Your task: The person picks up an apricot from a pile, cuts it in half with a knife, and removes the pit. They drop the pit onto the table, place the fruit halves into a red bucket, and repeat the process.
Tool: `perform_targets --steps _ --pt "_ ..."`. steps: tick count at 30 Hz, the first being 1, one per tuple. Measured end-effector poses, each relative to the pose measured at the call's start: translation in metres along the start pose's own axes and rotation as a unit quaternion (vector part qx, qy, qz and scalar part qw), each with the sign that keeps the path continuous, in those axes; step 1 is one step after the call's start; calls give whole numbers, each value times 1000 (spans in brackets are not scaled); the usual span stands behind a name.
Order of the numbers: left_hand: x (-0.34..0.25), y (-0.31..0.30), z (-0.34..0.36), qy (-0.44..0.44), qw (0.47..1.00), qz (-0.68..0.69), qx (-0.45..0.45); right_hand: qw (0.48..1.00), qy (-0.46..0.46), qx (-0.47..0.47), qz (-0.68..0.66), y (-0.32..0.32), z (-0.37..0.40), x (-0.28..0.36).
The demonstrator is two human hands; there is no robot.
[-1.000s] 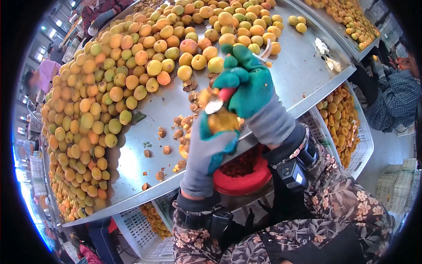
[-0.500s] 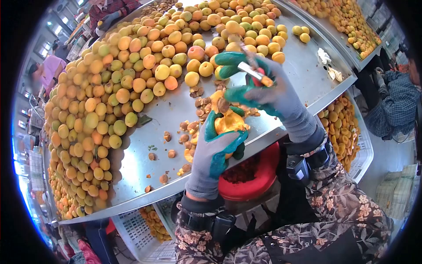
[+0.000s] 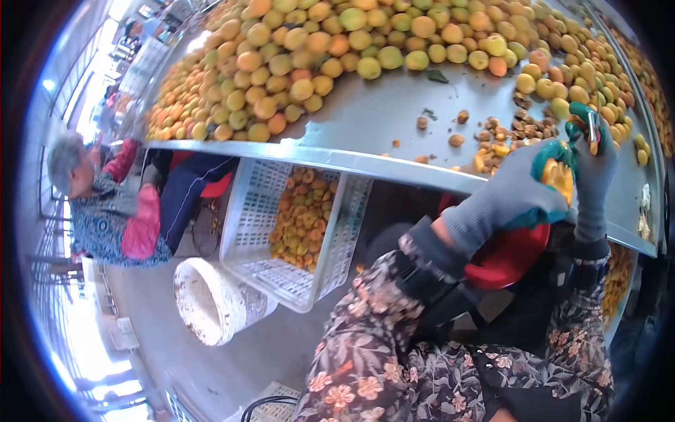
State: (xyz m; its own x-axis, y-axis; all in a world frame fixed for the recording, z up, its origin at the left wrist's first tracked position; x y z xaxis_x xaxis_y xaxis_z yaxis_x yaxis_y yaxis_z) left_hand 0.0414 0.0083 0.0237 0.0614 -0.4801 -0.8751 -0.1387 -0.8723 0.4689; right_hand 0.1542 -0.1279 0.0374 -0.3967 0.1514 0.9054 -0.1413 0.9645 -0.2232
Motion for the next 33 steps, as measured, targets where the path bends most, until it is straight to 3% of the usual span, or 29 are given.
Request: perform_targets --steps 1,4,5,6,8,10,11,12,13,16,18,19,22,23,24,27,29,33 --pt "-11 1 23 -17 1000 -13 18 991 -6 -33 130 -2 -2 -2" --pt "-75 -48 117 11 974 39 -221 990 -8 15 140 14 -7 14" --pt "-92 -83 150 14 956 -111 -271 979 -48 3 198 11 -5 22" --pt "-115 -103 184 55 916 -147 -370 980 -79 -11 183 4 -5 16" --pt "-125 -168 254 -38 859 -298 -415 962 -24 -19 273 1 -3 16" --pt "-147 -177 279 12 710 -604 -363 968 -61 -25 242 6 3 25" --pt "-158 -166 273 -5 561 -770 -304 967 -59 -23 248 6 6 30" --pt "-167 -154 257 -18 380 -896 -229 968 -54 -43 242 2 7 32" --pt "-175 -156 237 15 479 -835 -269 972 -57 -45 223 4 6 31" --pt "-182 -146 154 101 635 -716 -272 971 -79 -60 218 2 6 27" --pt "-180 -136 92 129 621 -736 -237 963 -38 -53 260 3 7 13" --pt "-171 -147 65 94 598 -766 -218 951 -96 -92 280 3 13 15" --pt "-136 -200 0 -24 532 -827 -180 974 0 -9 227 5 12 10" --pt "-119 -221 -14 -62 504 -846 -161 970 -59 -25 234 5 15 23" --pt "-104 -234 -22 -100 477 -861 -144 962 -115 -40 245 4 19 33" --pt "-90 -224 -32 -136 462 -863 -155 973 -31 24 230 2 15 35" --pt "-85 -229 -26 -210 422 -863 -181 970 -10 37 240 0 13 35" --pt "-82 -228 -15 -206 447 -855 -164 973 12 72 219 0 16 52"
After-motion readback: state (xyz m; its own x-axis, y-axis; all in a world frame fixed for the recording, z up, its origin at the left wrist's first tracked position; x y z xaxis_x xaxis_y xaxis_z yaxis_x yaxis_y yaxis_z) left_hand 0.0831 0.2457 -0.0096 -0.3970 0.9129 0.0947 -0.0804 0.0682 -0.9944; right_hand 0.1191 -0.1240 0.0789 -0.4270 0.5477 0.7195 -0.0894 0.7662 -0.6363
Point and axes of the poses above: each hand's wrist, its own z-axis away from the middle knuckle, its own y-axis out of the palm, x = y × z, the point moved 9 cm from there along -z, towards the middle knuckle, and after that the axes turned 7 degrees about y, right-handed, at the moved point
